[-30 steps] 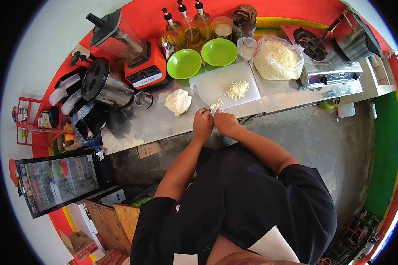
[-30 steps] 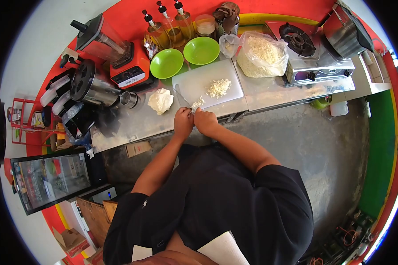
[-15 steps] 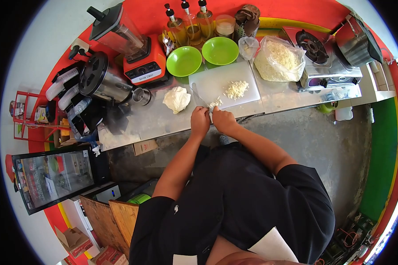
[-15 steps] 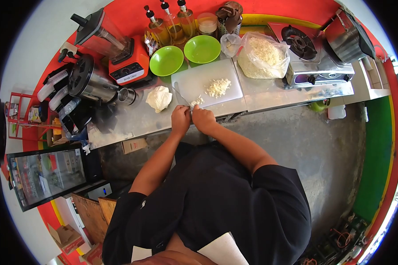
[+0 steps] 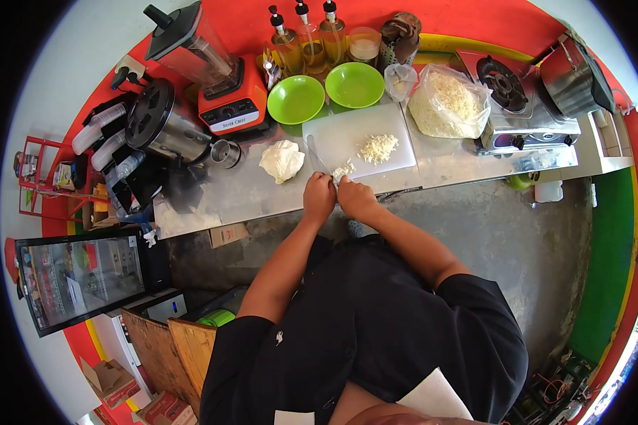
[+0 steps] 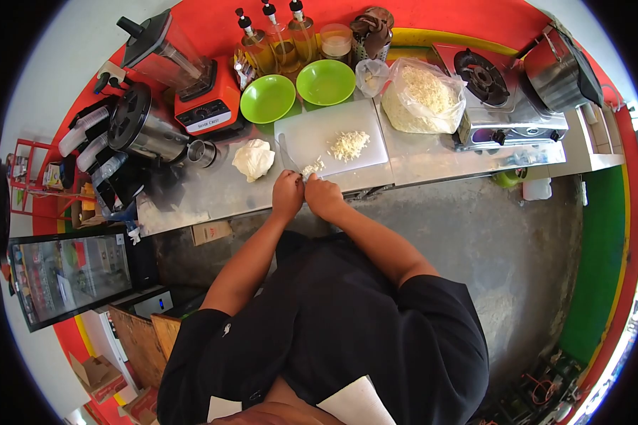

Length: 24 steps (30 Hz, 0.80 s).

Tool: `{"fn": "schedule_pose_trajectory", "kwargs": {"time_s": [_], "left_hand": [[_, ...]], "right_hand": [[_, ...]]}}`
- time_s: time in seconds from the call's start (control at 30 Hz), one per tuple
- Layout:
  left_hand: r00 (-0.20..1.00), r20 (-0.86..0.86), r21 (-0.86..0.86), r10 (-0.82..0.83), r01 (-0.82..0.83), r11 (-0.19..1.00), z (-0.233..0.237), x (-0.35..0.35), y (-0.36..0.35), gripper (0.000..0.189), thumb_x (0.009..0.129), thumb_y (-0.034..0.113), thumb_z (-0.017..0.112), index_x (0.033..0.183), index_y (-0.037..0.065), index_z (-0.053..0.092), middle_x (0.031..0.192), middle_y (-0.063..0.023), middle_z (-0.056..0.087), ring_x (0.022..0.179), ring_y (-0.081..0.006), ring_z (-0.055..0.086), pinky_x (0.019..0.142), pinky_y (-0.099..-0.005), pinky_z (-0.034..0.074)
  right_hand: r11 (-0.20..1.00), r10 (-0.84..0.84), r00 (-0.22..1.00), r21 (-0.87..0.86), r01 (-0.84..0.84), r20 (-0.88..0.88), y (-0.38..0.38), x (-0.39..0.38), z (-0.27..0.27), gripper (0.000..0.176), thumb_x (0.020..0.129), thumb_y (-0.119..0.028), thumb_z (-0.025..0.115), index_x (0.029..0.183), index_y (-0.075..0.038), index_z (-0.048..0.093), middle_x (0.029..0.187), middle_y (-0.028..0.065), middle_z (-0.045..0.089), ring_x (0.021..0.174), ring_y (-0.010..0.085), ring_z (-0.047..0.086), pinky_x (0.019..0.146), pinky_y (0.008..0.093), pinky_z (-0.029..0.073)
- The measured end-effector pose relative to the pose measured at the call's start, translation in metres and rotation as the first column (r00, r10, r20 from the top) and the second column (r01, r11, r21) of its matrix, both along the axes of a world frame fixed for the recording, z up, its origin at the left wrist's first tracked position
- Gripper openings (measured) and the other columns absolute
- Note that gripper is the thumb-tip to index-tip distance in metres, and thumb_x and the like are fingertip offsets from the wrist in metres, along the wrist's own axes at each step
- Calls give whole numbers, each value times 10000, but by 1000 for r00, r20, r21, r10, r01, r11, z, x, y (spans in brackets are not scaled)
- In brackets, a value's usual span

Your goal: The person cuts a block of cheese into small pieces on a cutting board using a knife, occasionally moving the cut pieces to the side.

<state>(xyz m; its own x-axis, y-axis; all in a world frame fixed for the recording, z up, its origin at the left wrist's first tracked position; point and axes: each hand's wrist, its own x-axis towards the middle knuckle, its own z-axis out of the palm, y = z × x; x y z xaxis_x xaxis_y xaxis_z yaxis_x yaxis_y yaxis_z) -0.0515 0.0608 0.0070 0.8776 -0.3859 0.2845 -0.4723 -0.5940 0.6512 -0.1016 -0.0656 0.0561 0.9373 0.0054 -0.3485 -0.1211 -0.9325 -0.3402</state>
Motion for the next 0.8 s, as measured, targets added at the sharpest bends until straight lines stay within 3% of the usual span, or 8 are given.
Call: {"fn": "schedule_pose_trajectory", "kwargs": {"time_s": [0.2,0.3,0.4,0.8], "left_hand": [[995,-72,-17,73,-74,997,2,1,0,97,816,48,648,845,-19,712,857,-205,675,791,-380,663,724,-438,528],[981,-162,-38,109,-117,992,6,2,-2,103,836,63,631,829,-2,710,866,-203,680,798,-384,665,734,-441,532],[965,-220,-57,144,-160,985,7,3,-3,103,836,70,640,819,-8,706,846,-202,678,794,-377,668,723,-434,529],[990,-69,-66,121,-126,990,-2,2,-4,118,835,73,623,827,-11,706,819,-221,659,783,-388,651,723,-452,507]], "right_hand": [[1000,-11,999,-9,10,-46,0,-6,-9,252,881,-79,610,1067,42,492,925,249,718,905,379,735,777,442,595],[1000,-23,999,-3,23,34,-1,-3,-17,246,880,-78,609,1062,44,495,921,251,718,904,379,736,780,444,594],[995,31,994,-95,-20,105,-1,-5,-14,194,918,-124,561,1033,30,529,841,195,730,818,320,755,689,407,607],[1000,-1,1000,-20,1,20,1,0,-12,236,886,-79,609,1060,28,490,896,246,720,864,368,741,746,437,599]]}}
